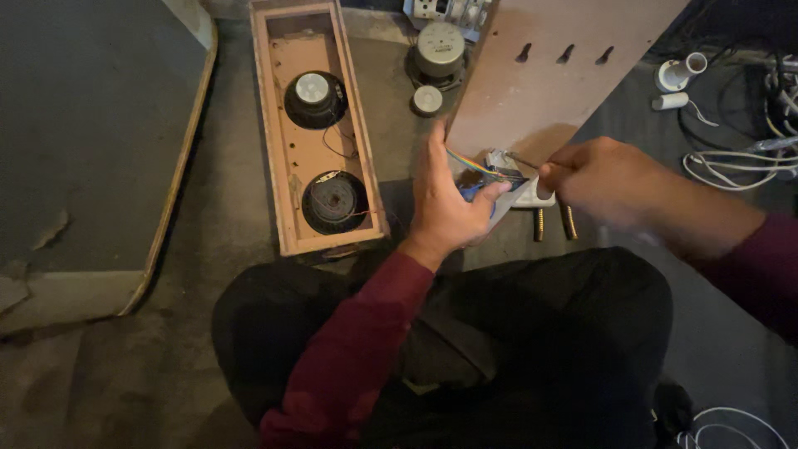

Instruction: The person sits on the floor and uses a soldering iron to attach wires to a small circuit board. They also use a screwdriver to adjust components and a multimeter to test connections. The work involves handling a wooden speaker box, a circuit board, wires, and various tools.

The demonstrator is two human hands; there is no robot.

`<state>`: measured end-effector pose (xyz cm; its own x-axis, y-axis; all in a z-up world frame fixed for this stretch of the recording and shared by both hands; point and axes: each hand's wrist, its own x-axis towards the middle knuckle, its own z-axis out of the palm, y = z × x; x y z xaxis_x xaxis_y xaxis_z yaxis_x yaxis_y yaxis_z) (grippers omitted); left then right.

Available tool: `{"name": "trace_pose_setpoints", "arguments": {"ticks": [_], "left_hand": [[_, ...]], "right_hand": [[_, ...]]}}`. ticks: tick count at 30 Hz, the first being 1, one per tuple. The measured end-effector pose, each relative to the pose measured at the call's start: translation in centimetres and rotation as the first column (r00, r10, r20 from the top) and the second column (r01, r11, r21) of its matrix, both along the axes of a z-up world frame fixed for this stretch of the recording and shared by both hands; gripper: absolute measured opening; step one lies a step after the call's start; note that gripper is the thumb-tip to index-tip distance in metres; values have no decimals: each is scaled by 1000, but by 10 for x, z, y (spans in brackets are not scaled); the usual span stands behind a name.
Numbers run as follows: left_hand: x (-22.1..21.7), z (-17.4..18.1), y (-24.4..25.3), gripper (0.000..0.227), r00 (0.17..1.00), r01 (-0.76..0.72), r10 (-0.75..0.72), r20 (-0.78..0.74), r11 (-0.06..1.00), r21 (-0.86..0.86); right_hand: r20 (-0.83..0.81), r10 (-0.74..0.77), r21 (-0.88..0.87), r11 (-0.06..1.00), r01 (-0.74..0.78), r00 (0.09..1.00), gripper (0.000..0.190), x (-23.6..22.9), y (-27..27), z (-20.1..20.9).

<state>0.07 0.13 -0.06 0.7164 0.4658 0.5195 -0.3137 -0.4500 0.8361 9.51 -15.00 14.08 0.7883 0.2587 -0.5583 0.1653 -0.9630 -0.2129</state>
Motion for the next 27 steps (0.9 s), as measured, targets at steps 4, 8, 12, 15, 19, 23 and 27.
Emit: {"name": "trace_pose_setpoints", "arguments": {"ticks": [4, 8, 12, 15, 19, 23, 27], "left_hand": [[-1, 4, -1, 105, 1000, 1, 0, -21, 1000, 30], [2, 4, 1, 104, 999, -7, 7, -34, 1000, -7], [16, -9, 16, 107, 1000, 5, -5, -20, 999, -34], [46, -29, 40, 108, 989, -137, 136, -65, 991, -3], [92, -65, 76, 110, 981, -128, 96, -171, 975, -183], [135, -101, 104, 108, 954, -187, 127, -272, 960, -209], [150, -130, 118, 100, 963, -129, -14, -269, 852, -507]], "right_hand": [[289, 296, -82, 955, -285, 910, 26, -23, 2, 12], [497, 564, -237, 819, -522, 660, 25, -27, -4, 11], [657, 382, -31, 875, -483, 650, 25, -25, -7, -24], [685, 29, 289, 906, -308, 728, 25, -18, -10, -72], [374, -353, 644, 764, 33, 858, 30, 10, -1, -153], [301, -360, 708, 704, 46, 883, 29, 26, 5, -228], [356, -374, 644, 762, 65, 856, 25, 47, -7, -264]]}}
